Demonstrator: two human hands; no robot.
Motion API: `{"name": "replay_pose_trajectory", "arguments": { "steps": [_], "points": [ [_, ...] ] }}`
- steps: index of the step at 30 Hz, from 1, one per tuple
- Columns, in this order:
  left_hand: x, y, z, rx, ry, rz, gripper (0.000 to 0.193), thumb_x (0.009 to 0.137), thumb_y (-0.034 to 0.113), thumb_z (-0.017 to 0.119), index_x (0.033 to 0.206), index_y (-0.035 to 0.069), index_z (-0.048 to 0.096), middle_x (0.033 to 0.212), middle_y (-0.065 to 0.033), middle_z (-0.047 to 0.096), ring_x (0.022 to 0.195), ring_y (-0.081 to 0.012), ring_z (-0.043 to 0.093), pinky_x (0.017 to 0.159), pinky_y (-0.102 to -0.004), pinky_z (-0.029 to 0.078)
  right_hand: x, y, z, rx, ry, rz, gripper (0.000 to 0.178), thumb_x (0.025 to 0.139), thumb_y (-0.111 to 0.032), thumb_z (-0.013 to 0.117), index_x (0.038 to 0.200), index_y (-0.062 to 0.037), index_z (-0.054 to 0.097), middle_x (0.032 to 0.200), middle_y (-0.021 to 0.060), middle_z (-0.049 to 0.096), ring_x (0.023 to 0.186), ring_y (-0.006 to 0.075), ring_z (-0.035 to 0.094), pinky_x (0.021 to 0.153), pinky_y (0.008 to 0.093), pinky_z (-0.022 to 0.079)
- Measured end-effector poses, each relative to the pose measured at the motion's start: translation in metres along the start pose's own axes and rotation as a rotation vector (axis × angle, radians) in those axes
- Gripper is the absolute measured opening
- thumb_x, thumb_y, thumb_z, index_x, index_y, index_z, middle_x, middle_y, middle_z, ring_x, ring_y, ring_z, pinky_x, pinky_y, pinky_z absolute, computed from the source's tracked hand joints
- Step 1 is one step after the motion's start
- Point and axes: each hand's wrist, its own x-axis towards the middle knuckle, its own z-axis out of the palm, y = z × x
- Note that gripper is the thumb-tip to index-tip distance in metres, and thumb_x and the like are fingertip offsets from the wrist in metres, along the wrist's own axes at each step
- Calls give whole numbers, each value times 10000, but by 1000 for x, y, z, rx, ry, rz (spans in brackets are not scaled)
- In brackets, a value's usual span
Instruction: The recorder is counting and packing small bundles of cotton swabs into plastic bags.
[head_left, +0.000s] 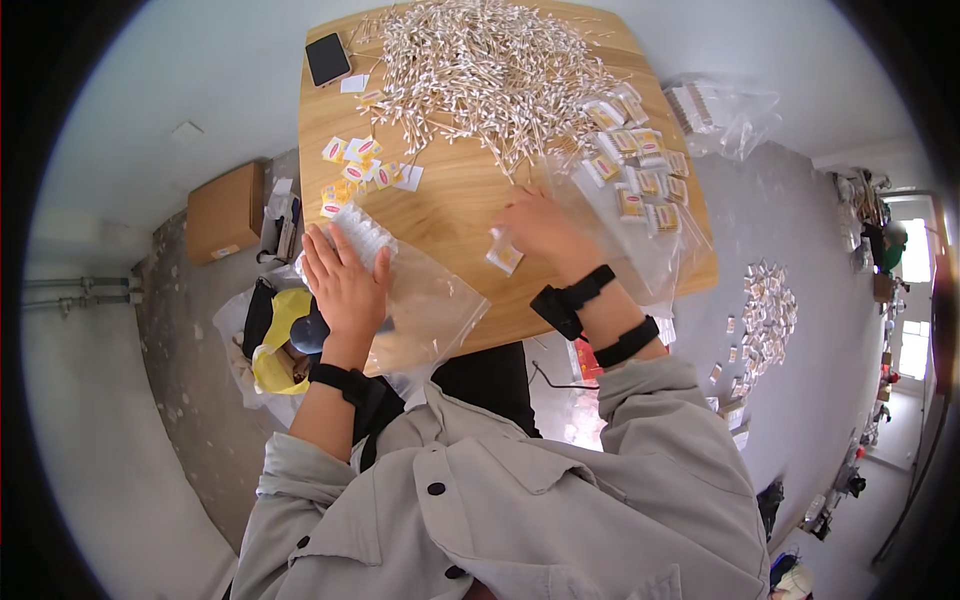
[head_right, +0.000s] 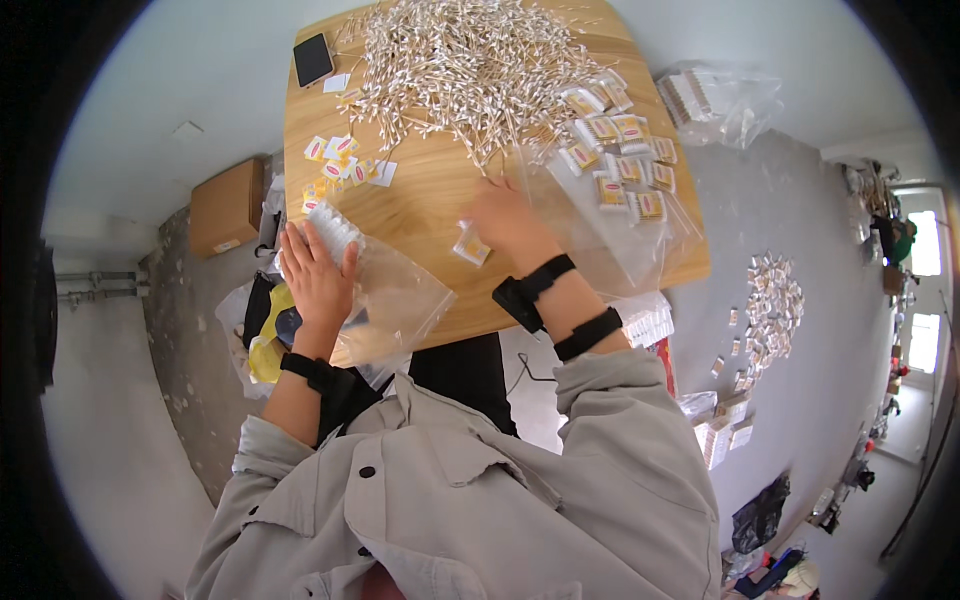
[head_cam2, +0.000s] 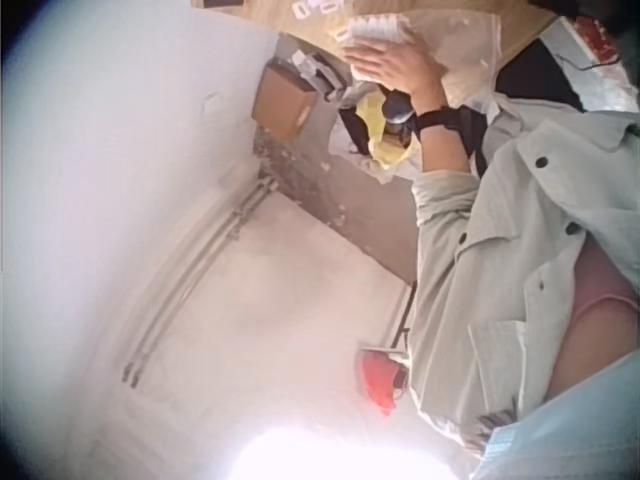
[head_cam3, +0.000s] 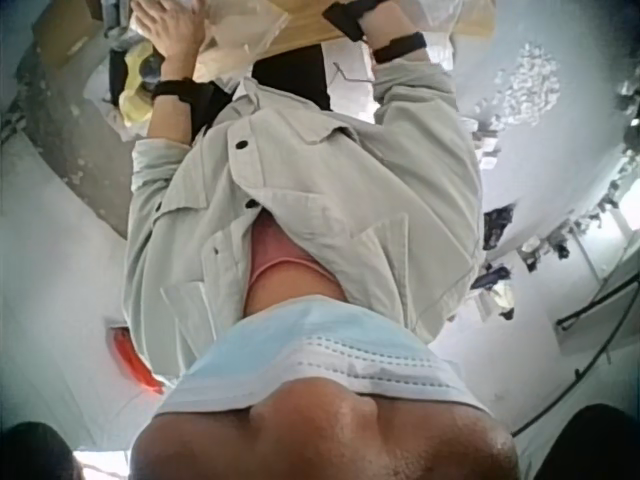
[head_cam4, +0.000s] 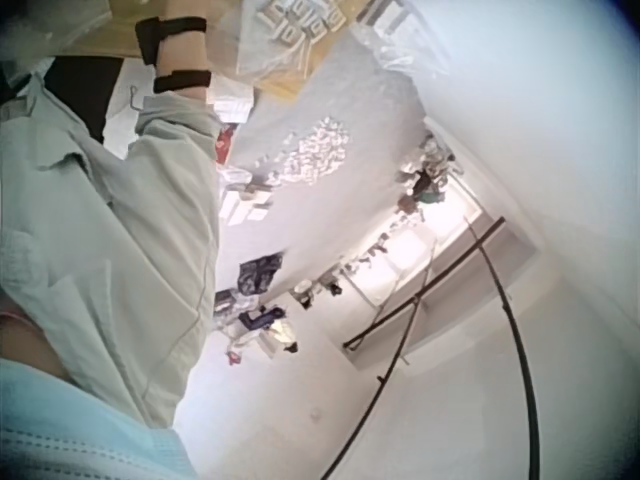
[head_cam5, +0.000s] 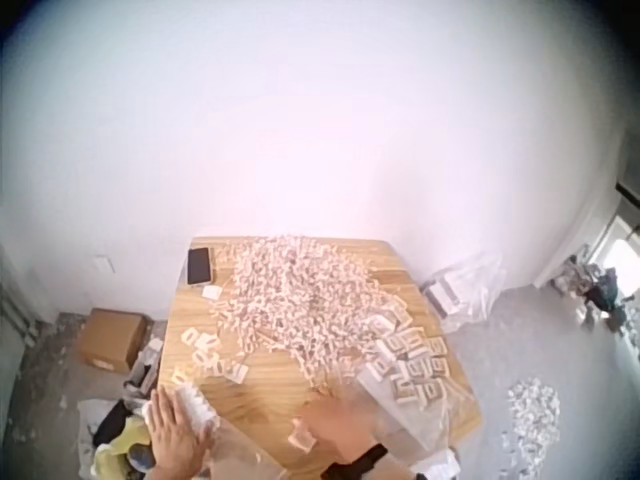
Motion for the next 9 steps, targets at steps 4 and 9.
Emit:
{"name": "replay_pose_trajectory", "arguments": {
  "steps": [4, 9],
  "points": [
    [-4, -4, -1, 14, -16, -23, 769, 884, 490, 482, 1376, -68, 284, 1431, -295, 245, 1351, -426, 200, 1096, -502, 174, 14, -22, -10, 129, 321, -100, 349, 708, -31, 609, 1050, -99, 633, 1027, 150, 559, 1040, 346, 496, 894, 421, 415],
    [-3, -1, -3, 11, -32, -26, 789, 875, 518, 497, 1384, -45, 281, 1441, -264, 246, 1355, -412, 200, 1095, -504, 179, -15, -17, 27, 644, 637, 769, 767, 731, -160, 697, 1403, -161, 327, 1361, 138, 411, 1261, 313, 363, 1091, 371, 247]
  ]
}}
